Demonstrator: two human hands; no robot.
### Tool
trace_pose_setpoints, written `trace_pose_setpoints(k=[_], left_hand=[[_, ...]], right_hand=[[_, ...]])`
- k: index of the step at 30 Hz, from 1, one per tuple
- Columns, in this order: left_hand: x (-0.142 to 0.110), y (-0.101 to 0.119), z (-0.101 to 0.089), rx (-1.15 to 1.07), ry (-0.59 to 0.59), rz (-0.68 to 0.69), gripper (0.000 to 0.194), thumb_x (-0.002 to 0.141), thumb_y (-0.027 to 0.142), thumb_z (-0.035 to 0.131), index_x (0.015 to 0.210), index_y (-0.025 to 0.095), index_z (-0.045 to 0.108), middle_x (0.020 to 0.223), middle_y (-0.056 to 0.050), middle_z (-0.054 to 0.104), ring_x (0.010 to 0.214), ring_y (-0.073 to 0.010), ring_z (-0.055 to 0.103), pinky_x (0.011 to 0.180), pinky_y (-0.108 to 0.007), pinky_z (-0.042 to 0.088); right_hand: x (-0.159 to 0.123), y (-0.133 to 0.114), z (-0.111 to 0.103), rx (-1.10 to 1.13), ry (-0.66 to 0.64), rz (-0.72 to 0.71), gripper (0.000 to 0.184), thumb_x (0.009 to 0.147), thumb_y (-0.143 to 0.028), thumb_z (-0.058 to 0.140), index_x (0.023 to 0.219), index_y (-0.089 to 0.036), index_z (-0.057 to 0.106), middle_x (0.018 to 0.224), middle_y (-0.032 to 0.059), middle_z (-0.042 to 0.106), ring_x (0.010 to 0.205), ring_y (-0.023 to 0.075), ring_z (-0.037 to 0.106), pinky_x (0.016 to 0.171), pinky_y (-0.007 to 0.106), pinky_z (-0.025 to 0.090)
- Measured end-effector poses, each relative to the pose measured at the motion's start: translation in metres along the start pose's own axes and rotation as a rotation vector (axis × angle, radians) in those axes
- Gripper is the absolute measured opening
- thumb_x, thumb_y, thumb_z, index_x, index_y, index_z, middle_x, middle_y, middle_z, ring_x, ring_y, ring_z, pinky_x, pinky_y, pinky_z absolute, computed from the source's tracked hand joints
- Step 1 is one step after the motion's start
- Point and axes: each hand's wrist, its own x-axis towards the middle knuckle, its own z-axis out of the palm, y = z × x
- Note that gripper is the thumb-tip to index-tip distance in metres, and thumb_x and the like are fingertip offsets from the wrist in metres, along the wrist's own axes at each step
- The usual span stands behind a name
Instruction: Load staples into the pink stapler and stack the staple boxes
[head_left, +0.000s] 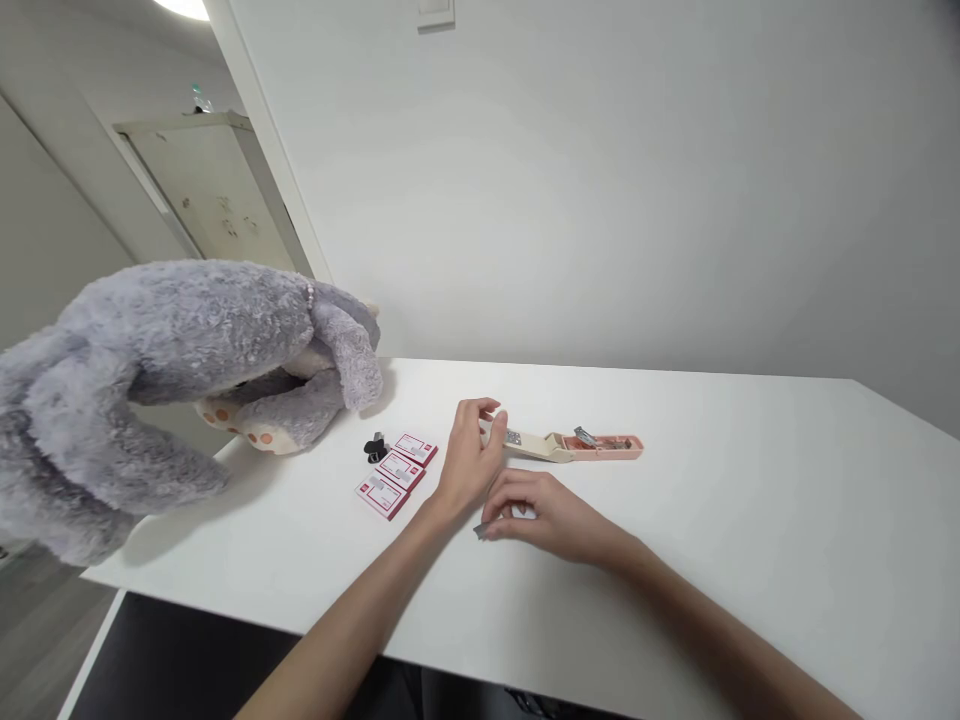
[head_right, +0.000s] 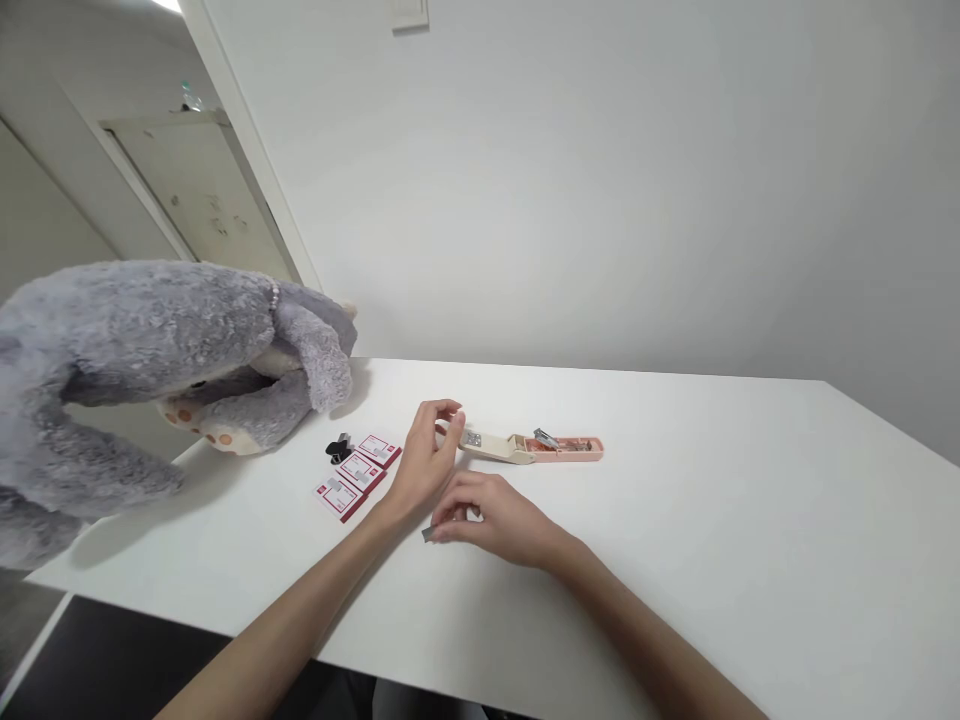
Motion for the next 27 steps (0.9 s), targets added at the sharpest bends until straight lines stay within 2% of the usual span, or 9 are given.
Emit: trace_pose_setpoints(k=[2, 5, 8, 11, 13, 14, 17, 19, 27], left_hand=[[-0.001, -0.002, 0.001, 0.034, 0.003, -0.078, 0.034, 0.104, 0.051, 0.046, 0.118, 0.022, 0.058, 0.106, -0.007, 0.07, 0.093, -0.0211, 0.067, 0.082, -0.034, 0.049], [-0.001, -0.003, 0.001, 0.031, -0.089, -0.202, 0.037, 0.102, 0.055, 0.048, 0.121, 0.024, 0.057, 0.079, 0.0, 0.071, 0.071, -0.0203, 0.066, 0.07, -0.031, 0.047], [-0.001, -0.002, 0.0, -0.048, -0.176, -0.238, 0.038, 0.099, 0.052, 0.054, 0.124, 0.023, 0.056, 0.075, 0.001, 0.075, 0.058, -0.0178, 0.065, 0.063, -0.029, 0.047], [-0.002, -0.001, 0.0, -0.171, -0.277, -0.28, 0.036, 0.099, 0.046, 0.055, 0.124, 0.021, 0.058, 0.081, -0.002, 0.08, 0.04, -0.0124, 0.057, 0.052, -0.027, 0.046], [-0.002, -0.002, 0.0, -0.238, -0.309, -0.293, 0.032, 0.1, 0.043, 0.053, 0.119, 0.019, 0.062, 0.085, -0.005, 0.081, 0.04, -0.0118, 0.061, 0.048, -0.025, 0.045], [-0.002, -0.004, 0.001, -0.262, -0.307, -0.298, 0.031, 0.1, 0.042, 0.052, 0.117, 0.018, 0.063, 0.086, -0.006, 0.081, 0.044, -0.0129, 0.065, 0.047, -0.024, 0.045], [-0.001, -0.009, 0.004, -0.318, -0.27, -0.335, 0.031, 0.102, 0.041, 0.048, 0.117, 0.016, 0.061, 0.086, -0.01, 0.079, 0.056, -0.0173, 0.074, 0.042, -0.022, 0.044], [0.0, -0.013, 0.006, -0.343, -0.231, -0.354, 0.031, 0.103, 0.04, 0.046, 0.117, 0.016, 0.059, 0.085, -0.009, 0.077, 0.057, -0.018, 0.075, 0.042, -0.022, 0.046], [0.002, -0.015, 0.007, -0.415, -0.118, -0.363, 0.027, 0.106, 0.037, 0.041, 0.117, 0.017, 0.055, 0.075, -0.004, 0.071, 0.058, -0.0181, 0.075, 0.047, -0.023, 0.053]], right_hand=[[0.0, -0.001, -0.003, 0.089, 0.04, 0.034, 0.018, 0.09, -0.046, 0.076, 0.093, -0.028, 0.079, 0.097, 0.0033, 0.075, 0.089, 0.0224, 0.065, 0.08, 0.036, 0.053], [0.001, 0.0, -0.008, 0.19, 0.133, 0.084, 0.02, 0.089, -0.046, 0.076, 0.093, -0.027, 0.078, 0.102, 0.004, 0.073, 0.089, 0.0215, 0.065, 0.08, 0.036, 0.053], [-0.001, 0.004, -0.02, 0.283, 0.289, 0.112, 0.024, 0.088, -0.05, 0.076, 0.093, -0.026, 0.076, 0.101, 0.0038, 0.07, 0.08, 0.0186, 0.063, 0.071, 0.034, 0.053], [-0.004, 0.007, -0.04, 0.251, 0.487, 0.169, 0.031, 0.087, -0.056, 0.074, 0.093, -0.025, 0.074, 0.076, 0.0007, 0.064, 0.063, 0.016, 0.055, 0.061, 0.033, 0.051], [-0.008, 0.008, -0.054, 0.212, 0.634, 0.201, 0.035, 0.085, -0.058, 0.075, 0.094, -0.025, 0.075, 0.064, -0.0019, 0.057, 0.058, 0.0152, 0.051, 0.058, 0.033, 0.051], [-0.01, 0.007, -0.06, 0.2, 0.687, 0.193, 0.035, 0.085, -0.058, 0.076, 0.095, -0.025, 0.075, 0.068, -0.0008, 0.059, 0.06, 0.0156, 0.053, 0.059, 0.034, 0.053], [-0.016, 0.008, -0.075, 0.071, 0.807, 0.137, 0.034, 0.085, -0.058, 0.077, 0.092, -0.025, 0.076, 0.101, 0.0062, 0.069, 0.067, 0.016, 0.057, 0.063, 0.037, 0.059], [-0.018, 0.012, -0.08, -0.087, 0.862, 0.1, 0.032, 0.087, -0.057, 0.074, 0.09, -0.025, 0.078, 0.11, 0.0079, 0.07, 0.07, 0.0172, 0.06, 0.066, 0.037, 0.059], [-0.021, 0.037, -0.082, -0.415, 0.798, -0.027, 0.025, 0.097, -0.051, 0.066, 0.096, -0.029, 0.078, 0.114, 0.0072, 0.074, 0.102, 0.0276, 0.068, 0.084, 0.044, 0.058]])
